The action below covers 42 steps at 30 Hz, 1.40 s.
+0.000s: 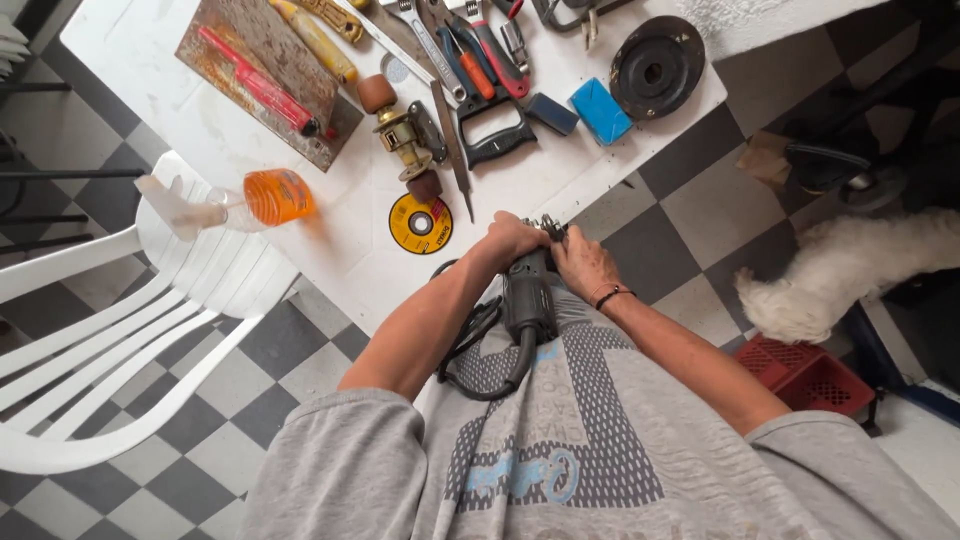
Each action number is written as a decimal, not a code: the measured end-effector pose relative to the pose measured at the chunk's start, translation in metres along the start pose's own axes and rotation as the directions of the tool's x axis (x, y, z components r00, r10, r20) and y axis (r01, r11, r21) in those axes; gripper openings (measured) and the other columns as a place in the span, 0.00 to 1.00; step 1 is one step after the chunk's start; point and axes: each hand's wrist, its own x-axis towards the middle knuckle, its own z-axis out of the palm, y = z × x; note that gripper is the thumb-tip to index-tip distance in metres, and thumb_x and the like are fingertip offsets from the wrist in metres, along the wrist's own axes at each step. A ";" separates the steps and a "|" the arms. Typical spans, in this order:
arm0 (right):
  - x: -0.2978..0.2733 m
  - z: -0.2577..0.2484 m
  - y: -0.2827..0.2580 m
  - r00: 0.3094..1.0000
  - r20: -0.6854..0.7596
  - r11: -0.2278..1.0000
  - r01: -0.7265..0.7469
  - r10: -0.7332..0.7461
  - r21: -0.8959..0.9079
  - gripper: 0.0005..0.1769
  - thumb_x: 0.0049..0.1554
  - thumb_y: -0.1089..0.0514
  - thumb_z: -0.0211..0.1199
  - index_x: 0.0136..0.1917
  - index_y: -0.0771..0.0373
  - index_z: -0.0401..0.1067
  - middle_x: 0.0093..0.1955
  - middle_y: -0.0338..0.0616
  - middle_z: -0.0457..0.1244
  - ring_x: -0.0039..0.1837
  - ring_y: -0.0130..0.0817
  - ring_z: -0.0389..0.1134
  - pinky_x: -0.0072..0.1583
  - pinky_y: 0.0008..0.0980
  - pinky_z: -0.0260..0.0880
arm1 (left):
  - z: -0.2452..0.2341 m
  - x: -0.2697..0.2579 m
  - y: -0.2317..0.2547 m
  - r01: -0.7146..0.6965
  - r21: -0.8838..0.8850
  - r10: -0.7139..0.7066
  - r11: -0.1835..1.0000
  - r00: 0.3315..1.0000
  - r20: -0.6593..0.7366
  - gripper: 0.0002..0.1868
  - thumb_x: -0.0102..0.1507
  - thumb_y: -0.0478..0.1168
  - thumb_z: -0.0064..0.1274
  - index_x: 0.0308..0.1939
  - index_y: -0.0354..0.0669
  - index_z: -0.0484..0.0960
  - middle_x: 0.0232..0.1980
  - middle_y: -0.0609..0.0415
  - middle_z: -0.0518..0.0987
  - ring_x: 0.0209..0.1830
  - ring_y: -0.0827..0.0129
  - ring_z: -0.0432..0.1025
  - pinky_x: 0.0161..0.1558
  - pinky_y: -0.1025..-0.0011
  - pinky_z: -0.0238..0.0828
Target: Repairing an angle grinder by adjusting and tightening the chuck assembly on a workbench.
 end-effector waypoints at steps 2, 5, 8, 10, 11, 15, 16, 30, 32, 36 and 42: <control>-0.006 0.000 0.001 1.000 0.002 1.000 -0.016 0.016 0.024 0.19 0.66 0.44 0.46 0.50 0.63 0.62 0.46 0.66 0.70 0.53 0.65 0.73 0.50 0.60 0.72 | 0.010 0.013 -0.015 0.015 -0.009 -0.015 1.000 1.000 0.012 0.46 0.47 0.43 0.76 0.57 0.22 0.64 0.55 0.24 0.74 0.57 0.30 0.73 0.51 0.36 0.78; -0.007 0.009 0.012 0.999 0.016 0.998 -0.038 0.037 0.054 0.19 0.66 0.44 0.44 0.50 0.61 0.63 0.47 0.65 0.70 0.54 0.63 0.73 0.50 0.58 0.73 | 0.021 0.032 -0.029 0.036 -0.031 -0.035 0.999 0.999 0.035 0.45 0.47 0.42 0.75 0.56 0.19 0.65 0.53 0.24 0.75 0.53 0.29 0.74 0.46 0.35 0.78; -0.011 0.022 0.019 0.998 0.036 0.995 -0.058 0.055 0.080 0.20 0.66 0.42 0.43 0.50 0.60 0.62 0.47 0.65 0.70 0.54 0.63 0.73 0.51 0.58 0.73 | 0.025 0.036 -0.041 0.060 -0.054 -0.058 0.997 0.997 0.048 0.43 0.47 0.40 0.73 0.57 0.16 0.66 0.53 0.22 0.76 0.52 0.29 0.75 0.42 0.36 0.78; -0.011 0.023 0.020 0.998 0.025 0.994 -0.055 0.053 0.098 0.20 0.66 0.42 0.43 0.50 0.61 0.62 0.47 0.66 0.70 0.54 0.64 0.73 0.53 0.60 0.73 | 0.025 0.036 -0.039 0.058 -0.070 -0.055 0.996 0.998 0.038 0.43 0.48 0.39 0.71 0.58 0.15 0.67 0.54 0.21 0.76 0.52 0.30 0.76 0.42 0.36 0.77; -0.011 0.023 0.019 0.999 0.005 0.995 -0.039 0.039 0.087 0.20 0.66 0.42 0.45 0.50 0.61 0.62 0.48 0.66 0.70 0.54 0.64 0.73 0.53 0.60 0.73 | 0.024 0.034 -0.037 0.043 -0.034 -0.042 0.998 0.999 0.034 0.44 0.47 0.41 0.72 0.58 0.18 0.65 0.56 0.22 0.75 0.54 0.29 0.74 0.44 0.34 0.77; -0.015 0.025 0.012 1.000 -0.014 0.992 -0.008 0.010 0.122 0.19 0.66 0.42 0.45 0.51 0.60 0.63 0.48 0.64 0.70 0.55 0.63 0.73 0.53 0.59 0.73 | 0.013 0.019 -0.033 0.001 0.102 0.000 0.995 1.000 -0.010 0.43 0.49 0.46 0.72 0.57 0.28 0.64 0.58 0.26 0.74 0.58 0.32 0.73 0.51 0.36 0.78; -0.013 0.028 0.012 1.000 -0.016 0.993 0.001 0.001 0.122 0.19 0.66 0.42 0.45 0.51 0.60 0.63 0.48 0.64 0.70 0.55 0.63 0.73 0.53 0.59 0.73 | 0.012 0.016 -0.032 -0.001 0.099 0.003 0.995 1.000 -0.018 0.43 0.49 0.46 0.72 0.57 0.28 0.64 0.58 0.26 0.74 0.58 0.32 0.73 0.51 0.36 0.78; -0.002 0.038 0.016 0.993 -0.119 1.000 -0.023 0.022 -0.006 0.17 0.62 0.43 0.49 0.45 0.58 0.67 0.45 0.57 0.71 0.52 0.59 0.74 0.53 0.55 0.73 | 0.008 -0.007 -0.036 -0.032 -0.024 0.032 0.999 0.999 0.008 0.44 0.49 0.49 0.72 0.55 0.24 0.64 0.54 0.24 0.74 0.54 0.30 0.74 0.48 0.37 0.79; 0.022 0.055 0.032 0.988 -0.150 0.999 0.030 -0.027 0.018 0.14 0.61 0.46 0.53 0.46 0.59 0.69 0.45 0.57 0.71 0.52 0.59 0.74 0.51 0.55 0.74 | 0.016 0.074 -0.077 -0.052 -0.050 0.054 0.997 0.998 0.041 0.43 0.51 0.47 0.70 0.56 0.16 0.64 0.55 0.19 0.73 0.55 0.27 0.73 0.49 0.35 0.77; 0.013 0.051 0.030 0.992 -0.111 0.994 0.071 -0.061 0.088 0.15 0.62 0.51 0.53 0.47 0.64 0.71 0.47 0.61 0.71 0.53 0.61 0.73 0.52 0.58 0.73 | 0.014 0.104 -0.105 -0.016 -0.117 0.029 0.993 0.994 0.108 0.43 0.52 0.48 0.69 0.56 0.13 0.69 0.53 0.16 0.75 0.52 0.24 0.74 0.45 0.34 0.76; 0.009 0.017 0.001 0.991 0.121 0.998 -0.059 0.054 0.036 0.19 0.64 0.44 0.46 0.54 0.61 0.64 0.53 0.65 0.69 0.60 0.63 0.71 0.58 0.59 0.71 | 0.002 0.072 -0.072 0.014 -0.102 -0.006 0.995 0.997 0.073 0.37 0.49 0.43 0.73 0.50 0.15 0.74 0.45 0.22 0.79 0.44 0.30 0.78 0.39 0.42 0.80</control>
